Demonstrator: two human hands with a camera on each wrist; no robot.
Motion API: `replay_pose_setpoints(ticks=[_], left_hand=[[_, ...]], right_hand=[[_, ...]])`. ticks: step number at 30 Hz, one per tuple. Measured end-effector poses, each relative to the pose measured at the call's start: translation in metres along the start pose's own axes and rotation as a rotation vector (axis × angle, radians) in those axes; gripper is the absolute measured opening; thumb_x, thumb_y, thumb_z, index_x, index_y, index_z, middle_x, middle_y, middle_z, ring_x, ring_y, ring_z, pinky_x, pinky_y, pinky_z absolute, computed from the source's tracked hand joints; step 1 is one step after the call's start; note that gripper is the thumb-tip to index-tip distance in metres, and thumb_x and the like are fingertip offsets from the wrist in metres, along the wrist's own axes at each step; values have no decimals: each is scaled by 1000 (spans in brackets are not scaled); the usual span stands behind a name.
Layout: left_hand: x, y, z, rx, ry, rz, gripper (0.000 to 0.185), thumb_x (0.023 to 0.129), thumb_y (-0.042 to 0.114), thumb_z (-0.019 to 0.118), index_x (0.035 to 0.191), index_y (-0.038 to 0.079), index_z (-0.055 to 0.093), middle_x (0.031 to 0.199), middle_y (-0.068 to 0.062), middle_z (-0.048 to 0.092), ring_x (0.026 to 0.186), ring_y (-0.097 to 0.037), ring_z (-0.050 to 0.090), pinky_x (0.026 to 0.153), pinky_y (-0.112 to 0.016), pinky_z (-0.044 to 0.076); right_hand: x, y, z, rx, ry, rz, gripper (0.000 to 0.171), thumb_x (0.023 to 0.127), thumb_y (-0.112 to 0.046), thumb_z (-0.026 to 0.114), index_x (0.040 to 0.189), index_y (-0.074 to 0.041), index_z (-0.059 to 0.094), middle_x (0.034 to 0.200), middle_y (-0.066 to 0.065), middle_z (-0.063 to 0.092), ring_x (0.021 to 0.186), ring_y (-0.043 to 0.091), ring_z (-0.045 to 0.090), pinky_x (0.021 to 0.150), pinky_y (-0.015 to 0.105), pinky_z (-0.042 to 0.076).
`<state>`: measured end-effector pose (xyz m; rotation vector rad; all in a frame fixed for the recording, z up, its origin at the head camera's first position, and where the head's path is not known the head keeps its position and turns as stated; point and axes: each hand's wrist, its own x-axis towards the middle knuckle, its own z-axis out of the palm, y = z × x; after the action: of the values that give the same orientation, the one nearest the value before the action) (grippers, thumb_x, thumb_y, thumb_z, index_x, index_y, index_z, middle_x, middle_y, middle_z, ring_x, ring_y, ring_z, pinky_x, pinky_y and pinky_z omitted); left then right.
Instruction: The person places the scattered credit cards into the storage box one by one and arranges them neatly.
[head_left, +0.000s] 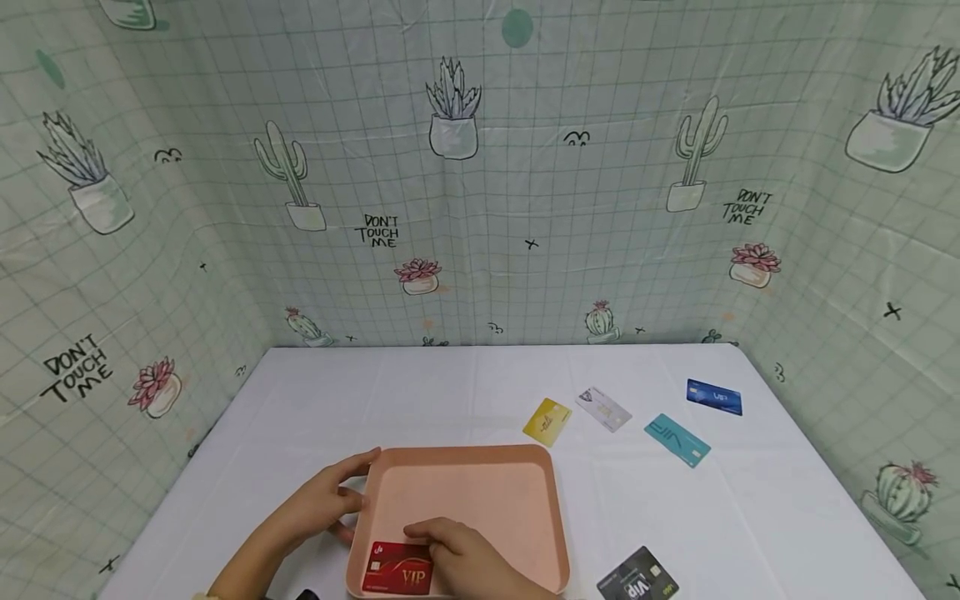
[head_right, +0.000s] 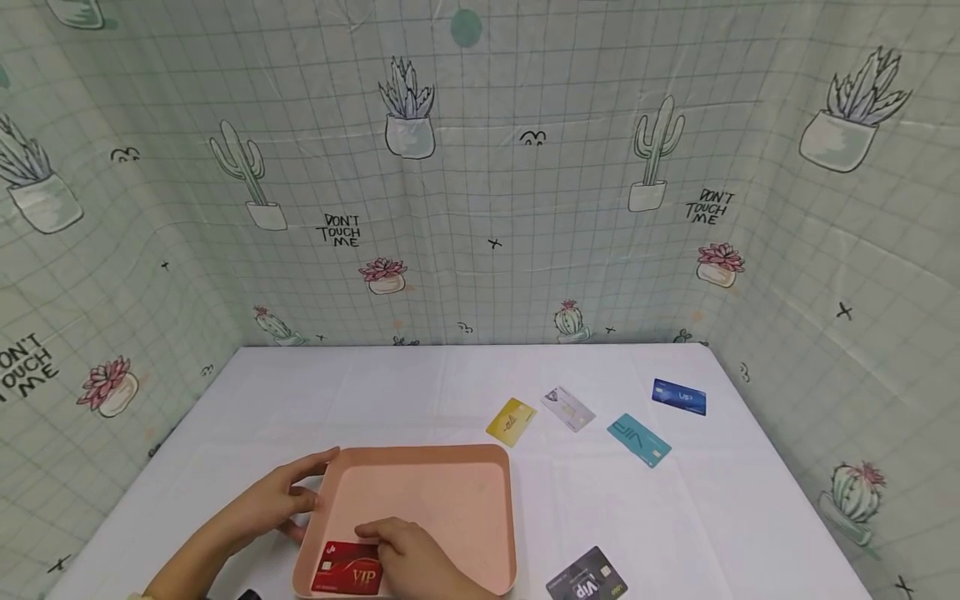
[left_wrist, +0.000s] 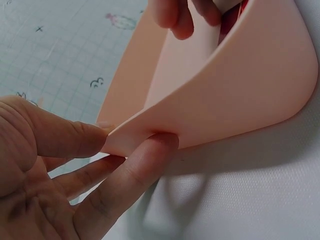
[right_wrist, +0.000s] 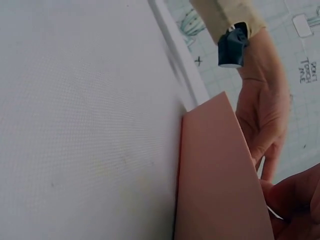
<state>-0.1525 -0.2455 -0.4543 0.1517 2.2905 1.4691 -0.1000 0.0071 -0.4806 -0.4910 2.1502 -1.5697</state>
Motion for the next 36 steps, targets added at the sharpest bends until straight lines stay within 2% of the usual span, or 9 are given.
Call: replay_pose_setpoints(ticks=[9,13,18,24,31,36], left_hand=[[1,3,2,-3,25,-42,77,86,-4,63,158,-1,36,149,-36,43,91,-25,68,60,-45,63],[1,3,3,-14,24,-67,77,87,-3,65,158,-1,36,150,-35,42,92,-24,69,61,-45,63],[1,5,4,-8,29,-67,78,86,-4,65,158,-1,36,150,-36,42,92,-24,68,60,-44,63],[2,8,6,6,47,-76,79,84,-5,63,158,0,37,149,-36,43,88,-24,67,59,-43,63],[4,12,7,24,76,-102,79,84,-4,65,158,4,39,151,-33,44,91,-24,66,60,-43,63],[3,11,7,11,57,-99,78,85,-4,64,158,3,38,151,-34,42,89,-23,65,61,-43,63]], right_hand=[[-7,-7,-8,20,-5,11,33,105,-13,47,129,-14,70,131,1,69,128,23,59,108,40,48],[-9,-9,-13,4,9,33,33,105,-16,48,129,-15,71,131,-2,69,128,25,58,110,51,48],[-14,-10,-22,-6,15,36,33,105,-18,48,131,-17,69,133,-3,68,131,27,57,112,60,45],[-24,-16,-37,-37,8,16,36,105,-15,45,133,-17,68,136,-1,66,124,28,59,108,53,50],[-34,-18,-55,-89,27,-75,37,106,-10,44,134,-13,67,138,3,65,123,32,60,104,39,52],[-41,-16,-66,-110,39,-100,39,105,-6,44,137,-11,65,139,6,65,123,35,60,102,36,52]])
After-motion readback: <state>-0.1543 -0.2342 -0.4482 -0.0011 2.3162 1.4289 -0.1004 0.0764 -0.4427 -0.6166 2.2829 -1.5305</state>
